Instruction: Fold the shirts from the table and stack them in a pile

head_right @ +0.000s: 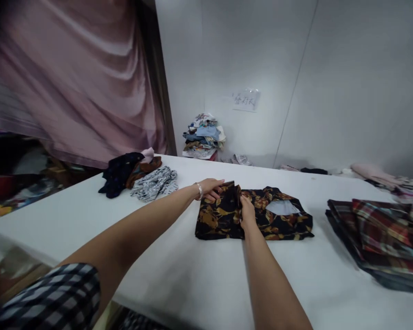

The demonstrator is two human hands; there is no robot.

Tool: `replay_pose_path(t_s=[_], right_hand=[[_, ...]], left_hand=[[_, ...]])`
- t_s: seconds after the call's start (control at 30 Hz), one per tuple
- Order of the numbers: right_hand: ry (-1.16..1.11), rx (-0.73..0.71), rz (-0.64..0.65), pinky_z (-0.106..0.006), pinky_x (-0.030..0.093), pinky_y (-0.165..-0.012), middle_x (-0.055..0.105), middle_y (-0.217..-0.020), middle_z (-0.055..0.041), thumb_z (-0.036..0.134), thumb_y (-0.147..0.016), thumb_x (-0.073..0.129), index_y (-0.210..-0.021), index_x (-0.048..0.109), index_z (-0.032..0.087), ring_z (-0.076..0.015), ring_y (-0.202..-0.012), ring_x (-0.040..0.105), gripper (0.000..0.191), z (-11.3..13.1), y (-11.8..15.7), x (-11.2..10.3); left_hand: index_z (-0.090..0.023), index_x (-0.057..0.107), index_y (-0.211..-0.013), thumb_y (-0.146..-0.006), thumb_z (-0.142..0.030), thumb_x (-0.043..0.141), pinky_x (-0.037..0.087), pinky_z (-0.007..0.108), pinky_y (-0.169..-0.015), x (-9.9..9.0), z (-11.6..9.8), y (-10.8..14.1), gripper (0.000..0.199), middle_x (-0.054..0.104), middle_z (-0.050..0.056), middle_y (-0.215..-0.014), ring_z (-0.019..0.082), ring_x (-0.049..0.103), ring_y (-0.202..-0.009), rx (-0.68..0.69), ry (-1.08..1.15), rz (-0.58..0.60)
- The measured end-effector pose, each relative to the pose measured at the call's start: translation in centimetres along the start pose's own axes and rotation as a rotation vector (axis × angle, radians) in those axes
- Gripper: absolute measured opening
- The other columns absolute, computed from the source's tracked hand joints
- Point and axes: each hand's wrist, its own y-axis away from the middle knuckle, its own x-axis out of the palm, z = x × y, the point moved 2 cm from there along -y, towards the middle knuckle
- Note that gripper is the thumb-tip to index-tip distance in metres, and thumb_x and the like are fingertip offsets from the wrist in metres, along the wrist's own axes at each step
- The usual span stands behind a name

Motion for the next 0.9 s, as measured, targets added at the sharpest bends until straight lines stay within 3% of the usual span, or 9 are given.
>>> replay_pose_path(t_s=[0.17,0.27,0.37,0.5,0.63,0.77,0.83,0.9], right_hand=[[-0.059,0.115,-0.033,-0.040,0.061,-0.076,0.074,-0.111,-0.0104,0.044,-0.082,0.059,-0.120,0.063,0.021,-0.0252,-0.096,0.072,0.045,0.2,-0.6,-0.7],[0.014,0.101,0.017,-0.038,0.061,-0.079,0.073,-0.114,-0.0061,0.028,-0.076,0.063,-0.127,0.058,0.025,-0.0229,-0.098,0.072,0.052,0.6,-0.8,-0.3],[0.072,0.081,0.048,-0.037,0.060,-0.083,0.072,-0.116,-0.0029,0.016,-0.069,0.062,-0.130,0.057,0.028,-0.0215,-0.100,0.071,0.063,1.0,-0.5,0.1],[0.104,0.071,0.060,-0.037,0.059,-0.085,0.073,-0.110,-0.0013,0.013,-0.066,0.061,-0.128,0.058,0.029,-0.0210,-0.098,0.071,0.064,1.4,-0.1,0.4],[0.165,0.001,0.142,-0.038,0.055,-0.093,0.074,-0.103,-0.0024,0.015,-0.068,0.064,-0.122,0.064,0.027,-0.0206,-0.100,0.069,0.055,1.0,0.4,1.5],[0.194,0.011,0.339,-0.039,0.054,-0.093,0.075,-0.094,-0.0010,0.016,-0.066,0.067,-0.109,0.071,0.024,-0.0198,-0.091,0.070,0.044,-0.3,2.3,4.7],[0.177,0.004,0.440,-0.039,0.055,-0.092,0.076,-0.096,0.0004,0.016,-0.064,0.069,-0.102,0.074,0.025,-0.0204,-0.092,0.070,0.039,-0.3,3.6,6.2],[0.159,-0.006,0.455,-0.039,0.056,-0.087,0.076,-0.098,0.0016,0.018,-0.065,0.071,-0.097,0.075,0.026,-0.0219,-0.092,0.070,0.033,0.5,4.3,6.6]], left_hand=[[-0.011,0.063,-0.110,-0.089,-0.047,0.057,0.053,0.026,-0.067,0.0,6.0,1.9,0.042,0.073,0.017,-0.102,0.022,0.070,-0.087,-0.224,-0.022,-0.105],[-0.010,0.062,-0.111,-0.088,-0.048,0.058,0.054,0.027,-0.060,0.5,8.9,2.7,0.045,0.074,0.017,-0.098,0.024,0.072,-0.081,-0.336,-0.004,-0.124],[-0.011,0.066,-0.100,-0.085,-0.048,0.063,0.054,0.025,-0.056,2.3,9.3,2.8,0.040,0.075,0.014,-0.091,0.022,0.072,-0.076,-0.352,0.076,-0.090],[-0.014,0.067,-0.101,-0.082,-0.028,0.068,0.055,0.023,-0.060,3.1,7.8,2.6,0.024,0.076,0.012,-0.100,0.020,0.072,-0.082,-0.288,0.187,-0.103],[-0.015,0.061,-0.114,-0.084,-0.021,0.063,0.056,0.022,-0.069,-0.2,8.5,3.3,0.031,0.074,0.009,-0.109,0.018,0.072,-0.088,-0.223,0.210,-0.196],[-0.014,0.062,-0.106,-0.079,-0.019,0.064,0.056,0.030,-0.074,-4.6,12.6,5.0,0.028,0.075,0.012,-0.103,0.025,0.071,-0.091,-0.275,0.082,-0.279],[-0.012,0.064,-0.099,-0.076,-0.018,0.064,0.055,0.037,-0.081,-5.7,14.7,5.7,0.024,0.074,0.016,-0.104,0.031,0.070,-0.097,-0.317,-0.011,-0.295],[-0.010,0.064,-0.101,-0.075,-0.020,0.065,0.051,0.042,-0.089,-6.3,16.2,6.2,0.027,0.071,0.021,-0.109,0.037,0.066,-0.106,-0.345,-0.083,-0.292]])
